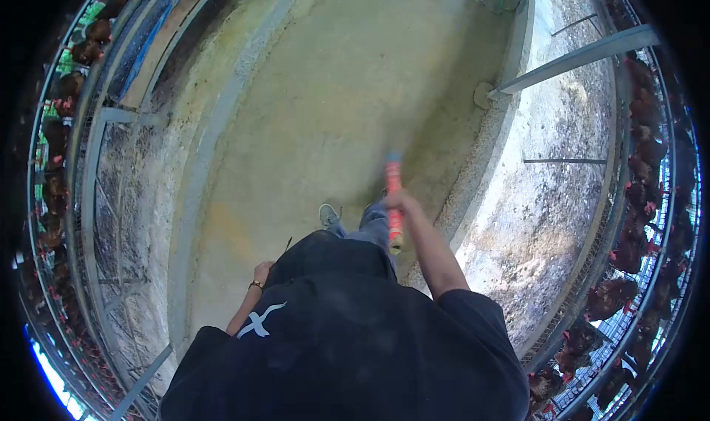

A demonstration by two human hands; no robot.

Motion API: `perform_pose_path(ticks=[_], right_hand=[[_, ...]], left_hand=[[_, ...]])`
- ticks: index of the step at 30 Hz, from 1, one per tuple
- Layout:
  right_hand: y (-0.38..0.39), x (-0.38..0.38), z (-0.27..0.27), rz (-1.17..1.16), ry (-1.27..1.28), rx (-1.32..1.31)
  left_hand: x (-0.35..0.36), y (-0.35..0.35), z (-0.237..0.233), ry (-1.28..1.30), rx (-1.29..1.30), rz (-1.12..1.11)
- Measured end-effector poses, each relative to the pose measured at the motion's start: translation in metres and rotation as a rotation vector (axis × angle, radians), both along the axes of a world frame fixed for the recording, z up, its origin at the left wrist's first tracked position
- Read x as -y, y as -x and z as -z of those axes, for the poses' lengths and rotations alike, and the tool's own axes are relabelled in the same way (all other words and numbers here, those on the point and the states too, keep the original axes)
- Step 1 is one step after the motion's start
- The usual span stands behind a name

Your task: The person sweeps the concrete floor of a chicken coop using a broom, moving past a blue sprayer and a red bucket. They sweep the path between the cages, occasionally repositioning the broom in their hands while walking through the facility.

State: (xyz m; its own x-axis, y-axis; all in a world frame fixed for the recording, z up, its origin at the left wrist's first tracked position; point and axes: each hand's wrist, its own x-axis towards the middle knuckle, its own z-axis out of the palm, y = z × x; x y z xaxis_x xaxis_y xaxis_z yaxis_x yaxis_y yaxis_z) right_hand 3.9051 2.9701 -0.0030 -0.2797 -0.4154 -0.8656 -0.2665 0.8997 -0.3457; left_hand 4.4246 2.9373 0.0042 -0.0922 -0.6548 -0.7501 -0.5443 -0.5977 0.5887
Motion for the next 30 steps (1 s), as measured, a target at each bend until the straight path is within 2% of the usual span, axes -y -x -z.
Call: perform_pose_path(ticks=[1,3,4,6,9,12,14,15,16,18,19,21,24,25,26,27,28,30], right_hand=[[-0.019,0.011,0.025,-0.296,-0.013,0.027],[-0.066,0.046,-0.015,-0.7,-0.005,0.124],[-0.083,0.055,-0.014,-0.796,0.029,0.224],[-0.098,0.06,-0.046,-0.689,0.248,0.312],[-0.083,0.056,-0.066,-0.681,0.275,0.348],[0.01,0.042,-0.103,-0.442,0.332,0.413],[0.08,0.016,-0.097,-0.201,0.457,0.264],[0.117,0.014,-0.116,-0.158,0.263,0.198],[0.15,-0.001,-0.099,-0.132,0.271,0.027],[0.2,-0.008,-0.103,0.178,0.238,-0.098],[0.225,-0.007,-0.082,0.203,0.241,-0.29],[0.277,0.004,-0.028,0.076,0.147,-0.369],[0.269,0.046,-0.027,-0.099,-0.047,-0.314],[0.256,0.05,0.002,-0.225,0.004,-0.17],[0.228,0.069,-0.028,-0.285,-0.05,-0.129],[0.202,0.071,-0.006,-0.473,0.105,-0.127],[0.182,0.097,-0.036,-0.591,0.065,-0.002],[0.165,0.12,-0.032,-0.844,0.234,0.06]], left_hand=[[0.0,0.011,-0.003,-0.07,-0.004,-0.062],[0.011,0.035,-0.013,-0.195,-0.007,-0.183],[0.024,0.052,-0.025,-0.198,0.038,-0.189],[0.053,0.096,-0.058,-0.214,0.13,-0.196],[0.08,0.143,-0.068,-0.121,0.076,-0.247],[0.081,0.192,-0.078,-0.123,0.023,-0.296],[0.066,0.206,-0.066,-0.156,0.04,-0.263],[0.054,0.19,-0.037,0.184,0.18,0.303],[0.036,0.166,0.006,0.527,0.313,0.867],[-0.007,0.141,0.073,0.34,0.136,0.651],[-0.016,0.143,0.071,0.295,0.154,0.654],[-0.017,0.156,0.061,0.253,0.21,0.723],[0.0,0.177,0.04,0.25,0.258,0.839],[0.012,0.19,0.035,0.255,0.26,0.867],[0.026,0.203,0.036,0.271,0.263,0.909],[0.042,0.22,0.031,0.295,0.274,0.96],[0.064,0.236,0.029,0.322,0.294,1.016],[0.117,0.276,0.024,0.334,0.352,1.027]])
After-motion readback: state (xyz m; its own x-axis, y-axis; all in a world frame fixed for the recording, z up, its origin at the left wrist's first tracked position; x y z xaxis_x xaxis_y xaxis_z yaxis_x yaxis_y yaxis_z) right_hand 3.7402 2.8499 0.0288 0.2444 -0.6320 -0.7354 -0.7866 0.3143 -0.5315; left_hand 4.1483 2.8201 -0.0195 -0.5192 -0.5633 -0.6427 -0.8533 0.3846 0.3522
